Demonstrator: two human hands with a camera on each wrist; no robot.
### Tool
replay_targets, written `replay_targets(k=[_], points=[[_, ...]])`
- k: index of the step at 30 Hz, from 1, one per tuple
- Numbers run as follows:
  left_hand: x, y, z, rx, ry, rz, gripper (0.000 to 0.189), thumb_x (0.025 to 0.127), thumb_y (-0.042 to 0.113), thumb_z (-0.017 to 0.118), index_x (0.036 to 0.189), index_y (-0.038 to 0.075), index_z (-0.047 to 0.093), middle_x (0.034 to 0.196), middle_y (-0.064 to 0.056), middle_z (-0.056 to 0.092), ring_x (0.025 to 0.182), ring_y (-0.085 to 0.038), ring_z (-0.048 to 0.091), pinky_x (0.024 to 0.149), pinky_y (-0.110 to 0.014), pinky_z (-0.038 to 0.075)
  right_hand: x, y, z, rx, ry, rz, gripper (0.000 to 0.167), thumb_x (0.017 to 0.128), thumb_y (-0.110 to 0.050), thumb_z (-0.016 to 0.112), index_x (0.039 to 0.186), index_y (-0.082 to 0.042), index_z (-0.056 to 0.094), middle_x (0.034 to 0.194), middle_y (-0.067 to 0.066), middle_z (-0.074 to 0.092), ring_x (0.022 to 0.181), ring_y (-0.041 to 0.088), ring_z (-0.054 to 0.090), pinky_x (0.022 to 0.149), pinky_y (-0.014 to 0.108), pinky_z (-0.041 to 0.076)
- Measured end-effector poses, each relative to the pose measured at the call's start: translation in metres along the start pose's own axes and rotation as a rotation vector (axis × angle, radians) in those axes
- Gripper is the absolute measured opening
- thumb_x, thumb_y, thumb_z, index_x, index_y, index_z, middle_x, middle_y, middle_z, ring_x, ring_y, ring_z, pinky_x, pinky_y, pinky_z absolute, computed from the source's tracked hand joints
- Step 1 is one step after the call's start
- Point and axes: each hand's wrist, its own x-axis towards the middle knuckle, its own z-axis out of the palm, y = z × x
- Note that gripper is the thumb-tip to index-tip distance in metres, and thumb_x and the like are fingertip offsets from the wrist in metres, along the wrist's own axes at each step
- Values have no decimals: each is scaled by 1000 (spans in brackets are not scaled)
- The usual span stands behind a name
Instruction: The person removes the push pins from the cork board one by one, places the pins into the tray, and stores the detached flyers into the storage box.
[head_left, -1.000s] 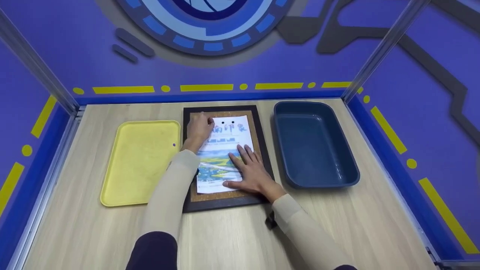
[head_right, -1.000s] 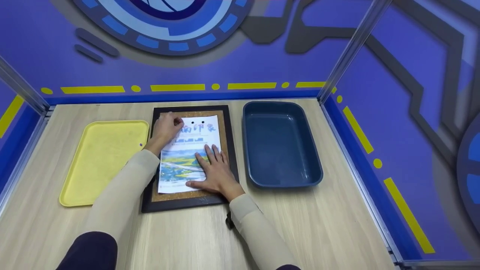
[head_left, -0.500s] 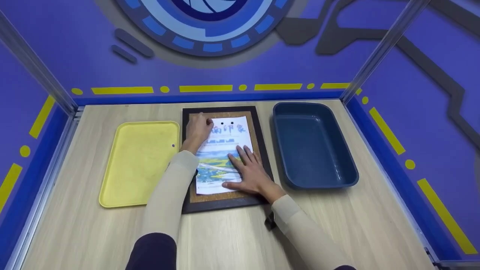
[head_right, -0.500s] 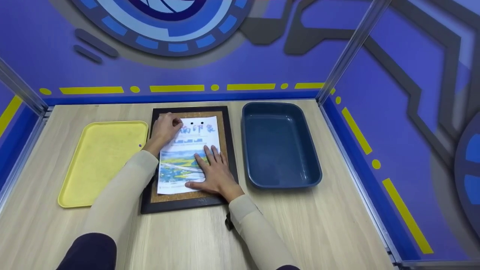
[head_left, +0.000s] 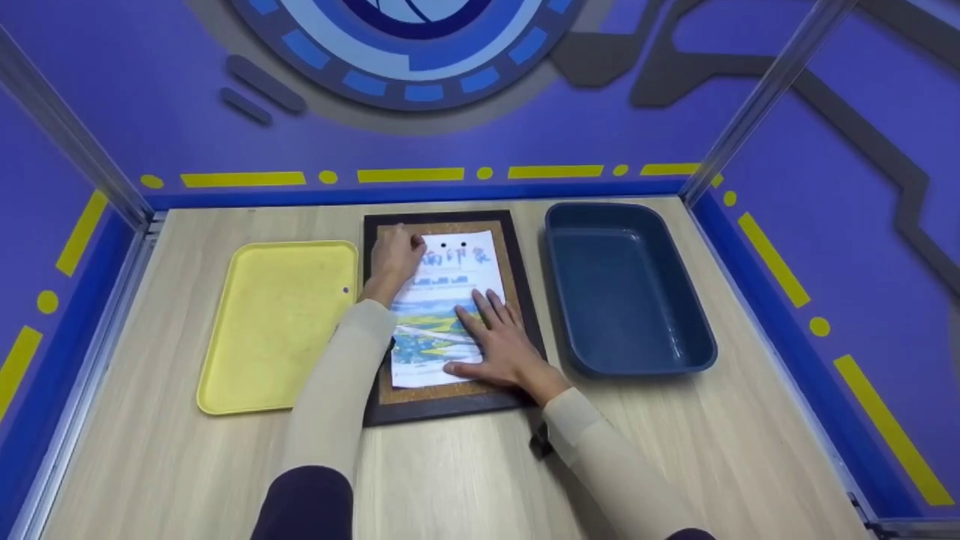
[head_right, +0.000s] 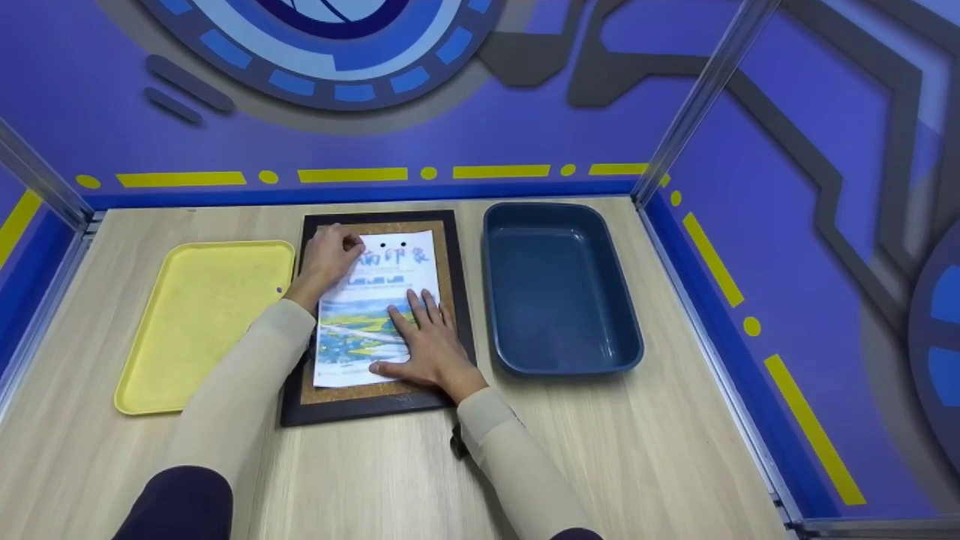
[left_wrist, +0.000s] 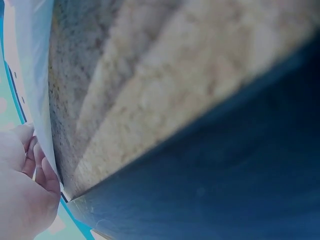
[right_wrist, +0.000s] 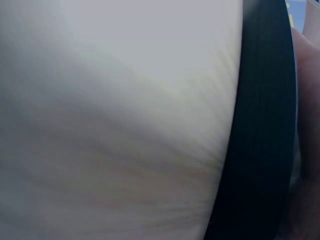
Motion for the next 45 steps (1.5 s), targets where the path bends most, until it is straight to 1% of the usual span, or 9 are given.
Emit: replay_targets(k=[5,11,18,22,27,35,42,45], points=[[1,-1,-1,1,1,14,16,106,17,65,109,6,76,108,-10,68,96,-26,63,90,-41,55,0,1,0,-1,-3,5,105,88,-83,59,169,-24,29,177,13,11,162,39,4,126,64,9],[2,-2,0,28,14,41,13,105,17,67,107,8,77,105,-8,68,97,-25,61,93,-42,55,0,0,0,7,-12,11,105,87,-83,59,169,-24,28,177,13,10,163,39,2,127,63,7],[1,0,-1,9,0,14,15,105,18,67,111,8,77,109,-8,68,99,-25,62,94,-41,55,1,0,1,-3,-7,10,106,87,-84,58,169,-24,28,177,13,10,163,38,2,127,63,8],[2,0,-1,17,-1,20,16,105,18,68,112,7,77,109,-9,69,100,-25,63,95,-42,55,0,1,1,-2,-4,9,106,87,-84,58,169,-24,29,177,13,10,163,38,2,127,63,8],[3,-2,-1,25,-1,32,15,105,18,67,110,7,77,109,-9,68,99,-25,62,93,-42,55,0,0,0,0,-5,7,106,87,-83,59,169,-23,28,177,14,10,163,38,3,127,63,9],[2,-4,-2,8,-14,25,15,106,19,67,111,8,76,110,-8,66,99,-25,61,94,-42,54,0,-1,-1,-1,0,-3,105,88,-81,61,169,-22,29,177,15,11,162,40,4,126,64,10],[1,-4,-1,32,11,65,15,106,17,65,104,5,75,108,-11,65,92,-26,62,86,-44,55,0,-1,0,-13,-16,9,106,88,-82,59,169,-23,27,177,14,10,163,38,3,127,62,9],[0,-3,-1,32,11,63,16,106,17,65,103,6,75,107,-10,64,91,-26,61,85,-44,54,0,-1,0,-10,-12,5,106,88,-82,59,169,-23,28,177,14,11,162,39,4,127,62,9]])
